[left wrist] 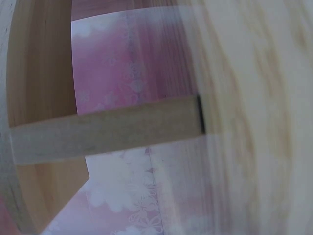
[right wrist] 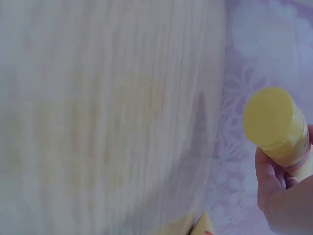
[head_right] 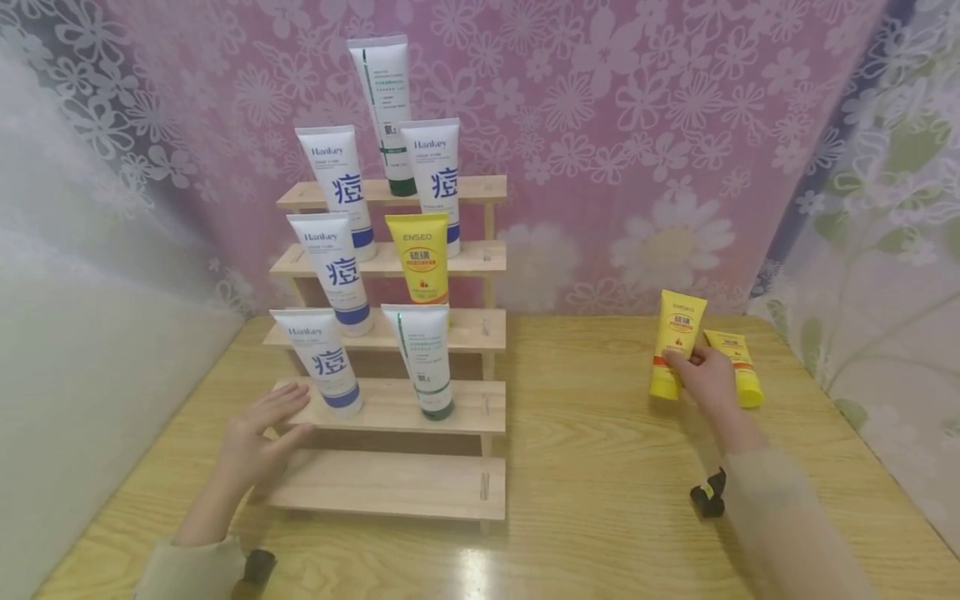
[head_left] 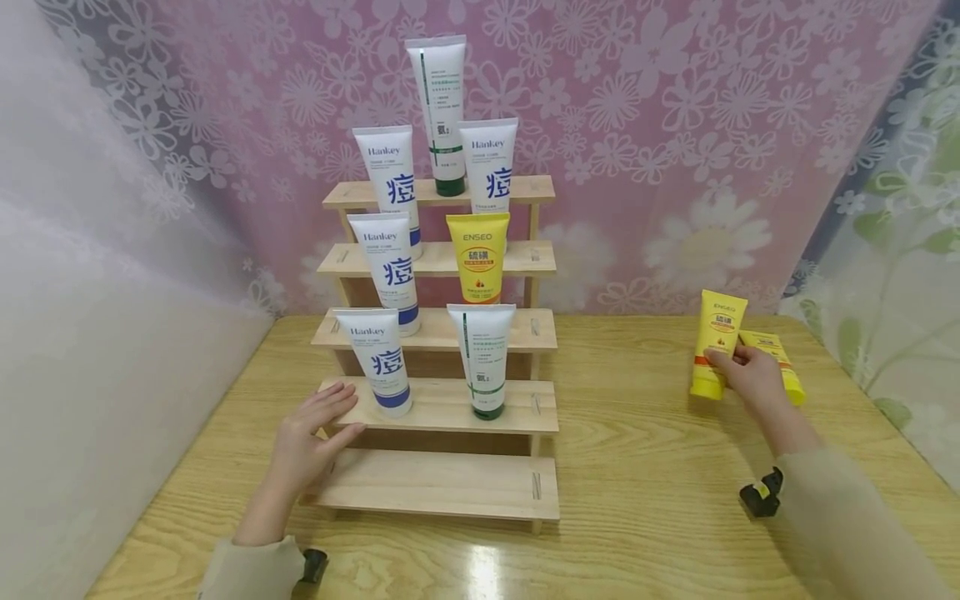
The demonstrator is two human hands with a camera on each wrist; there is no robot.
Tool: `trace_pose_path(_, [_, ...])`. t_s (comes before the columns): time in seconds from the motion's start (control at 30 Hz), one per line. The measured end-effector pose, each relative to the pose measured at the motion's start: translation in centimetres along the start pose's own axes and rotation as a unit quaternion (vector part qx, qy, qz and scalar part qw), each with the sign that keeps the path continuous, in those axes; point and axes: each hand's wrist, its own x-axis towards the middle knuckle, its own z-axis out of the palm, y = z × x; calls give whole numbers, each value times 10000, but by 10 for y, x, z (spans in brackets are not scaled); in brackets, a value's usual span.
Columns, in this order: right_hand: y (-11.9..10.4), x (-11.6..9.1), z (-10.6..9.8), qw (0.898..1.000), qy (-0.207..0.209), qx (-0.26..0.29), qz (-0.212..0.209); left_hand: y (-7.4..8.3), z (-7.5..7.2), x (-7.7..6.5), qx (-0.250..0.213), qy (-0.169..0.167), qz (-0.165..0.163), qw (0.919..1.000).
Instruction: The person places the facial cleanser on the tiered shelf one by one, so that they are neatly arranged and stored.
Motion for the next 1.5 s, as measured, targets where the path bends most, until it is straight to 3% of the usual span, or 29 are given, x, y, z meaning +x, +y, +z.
trace_pose_path(0.47, [-29, -55, 23, 9933, 414, 130, -1073, 2, 0, 0, 1, -56, -76, 10000])
trace_pose_path(0.77, [-54, -93, 47, 9808, 285, 776, -1765, 2, 0, -1, -53, -25, -91, 9999])
trace_pose_path(0.97, [-69, -115, 63, 9749, -43, 1076, -1949, 2, -1, 0, -58, -11, -39, 10000])
trace_pose_path(1.1, [-79, -128, 74, 9635, -280, 1384, -2276, 2, -1, 1, -34, -9, 1, 10000])
trace_pose_path(1.33, [-95, -148, 93, 9323, -837, 2232, -2719, 3, -1, 1, -27, -33, -37, 10000])
trace_pose_path(1.5, [-104, -159, 107, 9229, -1160, 2378, -2799, 4, -1, 0, -38, -72, -147, 9999])
